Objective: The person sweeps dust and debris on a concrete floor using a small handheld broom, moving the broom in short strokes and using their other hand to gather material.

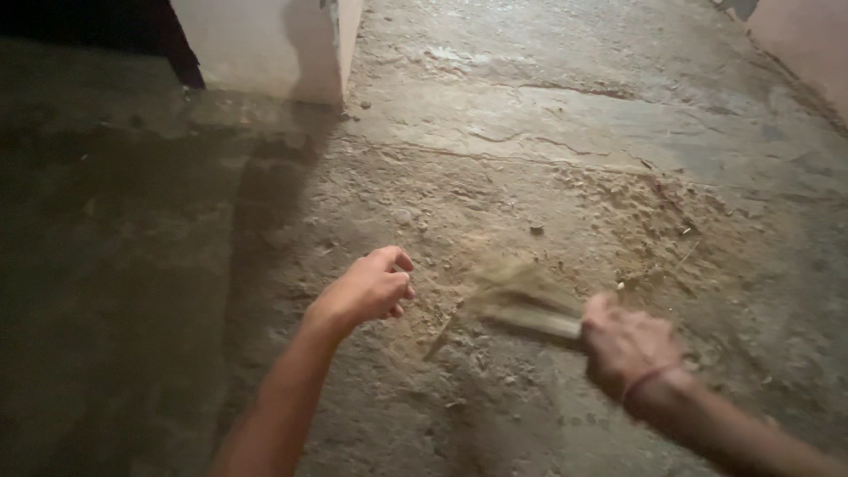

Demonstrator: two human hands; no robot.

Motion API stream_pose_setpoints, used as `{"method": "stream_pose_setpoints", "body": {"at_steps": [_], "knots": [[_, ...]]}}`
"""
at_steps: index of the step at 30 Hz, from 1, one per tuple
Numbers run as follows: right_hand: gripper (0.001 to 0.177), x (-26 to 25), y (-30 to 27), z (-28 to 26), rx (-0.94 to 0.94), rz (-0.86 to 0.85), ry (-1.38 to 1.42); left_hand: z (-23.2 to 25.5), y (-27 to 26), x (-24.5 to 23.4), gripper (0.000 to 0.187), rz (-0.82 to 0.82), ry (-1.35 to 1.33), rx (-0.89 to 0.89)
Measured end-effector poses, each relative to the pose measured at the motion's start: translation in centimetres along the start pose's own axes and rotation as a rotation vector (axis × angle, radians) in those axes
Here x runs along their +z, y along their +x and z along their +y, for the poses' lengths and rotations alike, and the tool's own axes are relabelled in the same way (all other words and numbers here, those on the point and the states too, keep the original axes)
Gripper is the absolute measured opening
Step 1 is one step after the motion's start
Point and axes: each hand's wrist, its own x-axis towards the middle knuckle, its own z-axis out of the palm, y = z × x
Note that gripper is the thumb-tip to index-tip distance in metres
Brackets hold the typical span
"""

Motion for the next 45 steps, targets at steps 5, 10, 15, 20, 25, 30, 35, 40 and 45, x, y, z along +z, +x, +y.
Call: {"method": "stream_pose_setpoints", "body": {"at_steps": [5,10,15,20,25,30,35,40,45], "knots": [[0.028,9.7,-3.3,-4.2,-0.493,0.194,-0.119,0.0,0.8,-0.2,0.043,-0.005,-0.032,0.022],[0.016,9.0,-0.7,-2.2,-0.358,0.027,-0.055,-0.6,0.9,-0.6,0.041,-0.013,-0.067,0.011],[0.020,1.5,3.2,0.0,0.030,-0.004,-0.160,-1.7,1.5,-1.4,0.040,-0.010,-0.094,0.015],[0.032,-1.8,4.3,1.1,0.014,-0.165,-0.026,-2.7,2.0,-2.1,0.040,0.003,-0.094,0.045],[0.019,4.6,-1.8,-3.6,-0.245,0.035,-0.034,-3.9,3.3,-2.7,0.035,0.221,-0.081,0.111],[0.014,9.5,-3.4,-6.0,-0.451,-0.042,-0.205,-5.4,4.5,-2.9,0.033,0.311,-0.099,0.207],[0.007,3.1,1.5,-2.5,-0.149,0.077,-0.242,-5.3,3.9,-3.2,0.034,0.238,0.022,0.184],[0.017,-3.7,3.5,0.2,0.111,-0.119,-0.016,-3.9,2.4,-3.9,0.036,0.131,0.135,0.112],[0.053,0.1,3.8,-0.5,-0.285,-0.065,0.087,-2.0,1.1,-5.5,0.035,0.147,0.237,0.118]]}}
